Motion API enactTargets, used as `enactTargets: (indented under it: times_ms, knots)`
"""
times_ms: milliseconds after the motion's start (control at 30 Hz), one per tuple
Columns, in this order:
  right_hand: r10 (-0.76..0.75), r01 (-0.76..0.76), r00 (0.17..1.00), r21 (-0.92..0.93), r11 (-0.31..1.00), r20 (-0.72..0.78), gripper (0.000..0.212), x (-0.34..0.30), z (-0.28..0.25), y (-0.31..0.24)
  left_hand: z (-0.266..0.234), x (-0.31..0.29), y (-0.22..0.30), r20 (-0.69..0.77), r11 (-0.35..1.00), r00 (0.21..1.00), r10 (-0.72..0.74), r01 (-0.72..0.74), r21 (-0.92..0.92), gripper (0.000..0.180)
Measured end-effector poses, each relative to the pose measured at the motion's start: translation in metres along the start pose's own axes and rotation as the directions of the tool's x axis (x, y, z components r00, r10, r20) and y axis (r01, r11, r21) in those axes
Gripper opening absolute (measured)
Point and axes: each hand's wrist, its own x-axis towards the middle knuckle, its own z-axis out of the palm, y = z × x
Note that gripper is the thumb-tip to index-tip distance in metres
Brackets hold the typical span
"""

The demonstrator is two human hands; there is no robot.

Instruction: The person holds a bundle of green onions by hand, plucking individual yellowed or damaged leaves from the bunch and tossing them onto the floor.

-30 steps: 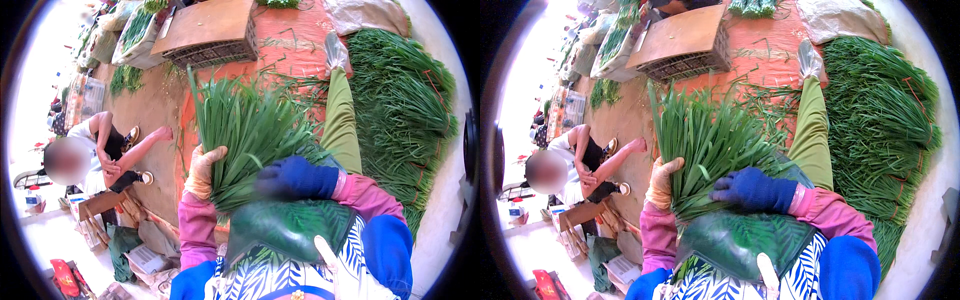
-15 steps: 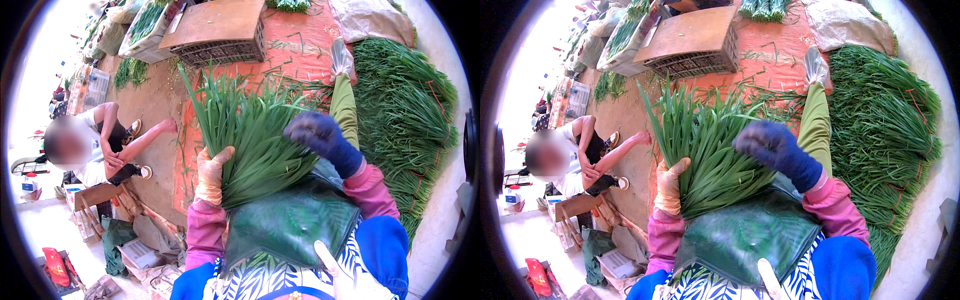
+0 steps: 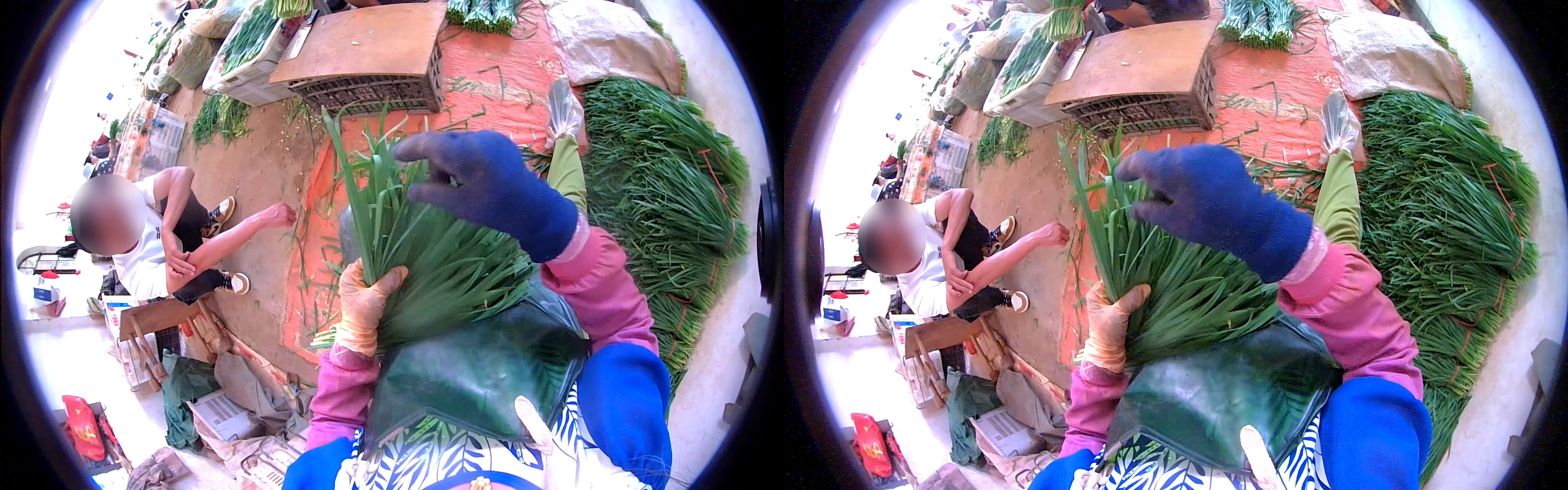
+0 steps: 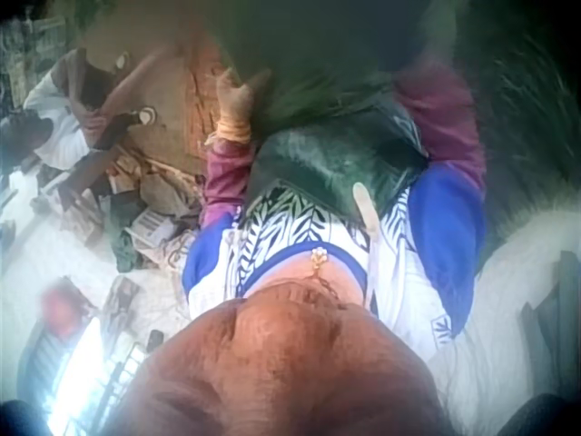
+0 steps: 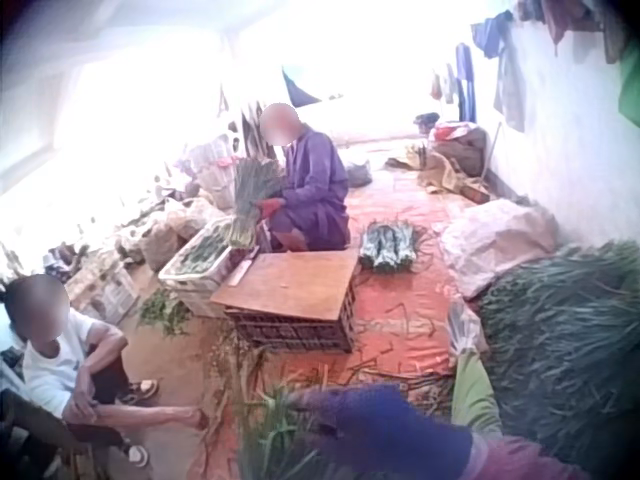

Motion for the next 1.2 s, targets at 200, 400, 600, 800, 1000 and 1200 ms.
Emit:
enactTargets:
  times_ms: [200, 400, 600, 800, 1000, 1200]
  knots:
    - [-0.112, 0.203, 0.965, -0.412, 0.888, 0.236, 0.026, 0.013, 0.024, -0.003, 0.003, -0.001, 0.001, 0.012, 1.000, 1.000, 0.014, -0.014, 0.005, 0.018]
    - [-0.248, 0.248, 0.955, -0.016, 0.969, -0.165, 0.014, 0.016, 0.052, 0.046, 0.007, 0.003, 0.003, -0.006, 0.999, 1.000, -0.004, 0.004, 0.032, 0.020]
    - [0.065, 0.085, 0.961, 0.509, 0.857, -0.270, 0.017, 0.008, -0.011, 0.059, 0.004, 0.005, -0.003, 0.013, 1.000, 1.000, 0.019, -0.019, -0.001, 0.020]
    - [-0.128, 0.125, 0.991, -0.521, 0.844, 0.031, 0.033, -0.007, -0.007, 0.021, 0.009, 0.006, 0.000, -0.004, 0.999, 1.000, 0.010, -0.009, 0.047, 0.020]
    - [-0.110, 0.110, 0.994, -0.117, 0.987, 0.003, 0.017, -0.002, 0.008, 0.049, 0.007, 0.004, -0.001, 0.004, 0.991, 0.998, 0.056, -0.056, 0.122, 0.018]
    - [0.356, -0.379, 0.921, 0.582, 0.719, 0.160, 0.025, 0.015, -0.019, 0.045, 0.005, -0.002, 0.000, 0.030, 0.981, 0.998, 0.061, -0.065, 0.180, 0.018]
